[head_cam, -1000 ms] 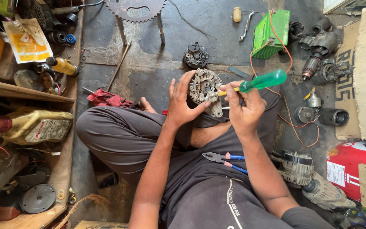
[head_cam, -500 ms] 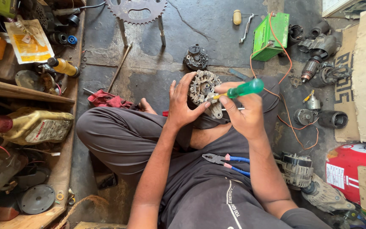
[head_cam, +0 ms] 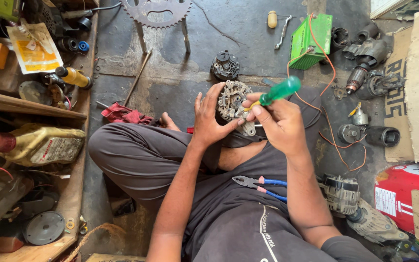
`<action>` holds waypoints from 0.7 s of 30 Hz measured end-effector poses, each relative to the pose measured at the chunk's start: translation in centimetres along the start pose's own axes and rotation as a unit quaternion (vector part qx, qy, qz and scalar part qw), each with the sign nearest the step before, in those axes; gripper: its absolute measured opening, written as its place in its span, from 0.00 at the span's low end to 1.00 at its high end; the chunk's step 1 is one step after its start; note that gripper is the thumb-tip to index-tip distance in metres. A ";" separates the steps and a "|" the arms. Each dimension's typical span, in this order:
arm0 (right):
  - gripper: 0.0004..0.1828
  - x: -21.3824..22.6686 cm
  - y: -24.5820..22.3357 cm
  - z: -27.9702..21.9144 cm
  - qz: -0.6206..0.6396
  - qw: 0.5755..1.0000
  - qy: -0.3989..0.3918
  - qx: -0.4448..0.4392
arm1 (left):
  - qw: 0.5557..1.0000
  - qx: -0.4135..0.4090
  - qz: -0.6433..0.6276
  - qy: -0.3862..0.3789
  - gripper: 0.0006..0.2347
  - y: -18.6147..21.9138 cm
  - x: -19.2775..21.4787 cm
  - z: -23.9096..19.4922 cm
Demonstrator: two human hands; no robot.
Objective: The person sits on the floor and uses a screwdriver and wrench to disassemble and adjust a car alternator. They remove screws, inspect internal components, and manipulate parts with their hands and tools.
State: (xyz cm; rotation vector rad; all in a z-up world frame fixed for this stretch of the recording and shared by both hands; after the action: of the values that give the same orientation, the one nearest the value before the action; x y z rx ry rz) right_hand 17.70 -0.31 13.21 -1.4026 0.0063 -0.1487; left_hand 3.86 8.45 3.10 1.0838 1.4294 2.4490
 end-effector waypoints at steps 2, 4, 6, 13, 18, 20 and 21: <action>0.11 0.1 -0.5 -0.3 -0.029 0.999 0.015 0.017 | 1.000 0.001 0.000 0.000 0.45 -0.1 -0.1 0.0; 0.08 0.3 -0.8 -0.5 -0.062 0.996 0.057 0.037 | 1.000 -0.003 0.004 0.003 0.45 0.0 -0.1 -0.1; 0.08 0.9 -1.1 -0.7 -0.159 0.978 0.129 0.027 | 1.000 -0.007 0.003 0.002 0.45 0.2 -0.1 -0.2; 0.05 0.2 -4.3 -0.8 -0.263 0.955 0.102 0.088 | 1.000 -0.015 0.014 0.010 0.46 1.2 0.2 -0.1; 0.04 -0.7 -5.4 -1.3 -0.241 0.963 0.054 0.106 | 0.991 -0.061 0.017 0.115 0.30 3.8 1.9 -1.5; 0.06 -0.8 -5.4 -1.4 -0.244 0.963 0.046 0.104 | 0.985 -0.095 0.046 0.135 0.19 5.3 2.1 -2.0; 0.07 -0.8 -5.4 -1.4 -0.250 0.961 0.047 0.105 | 0.981 -0.115 0.054 0.145 0.15 6.2 2.1 -2.2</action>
State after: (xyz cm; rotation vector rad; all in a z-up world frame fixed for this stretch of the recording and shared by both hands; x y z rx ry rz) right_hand 16.20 -2.42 18.20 -1.1594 -0.2810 -0.6192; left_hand 2.43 4.34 8.45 0.8022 1.1349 2.8602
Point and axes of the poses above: each hand's wrist, its own z-axis towards the middle knuckle, its own x-axis out of the back of the hand, y = z × x, the point moved 10 cm from there along z, towards the middle knuckle, and after that the axes turned 10 degrees about -y, right-handed, at the moved point
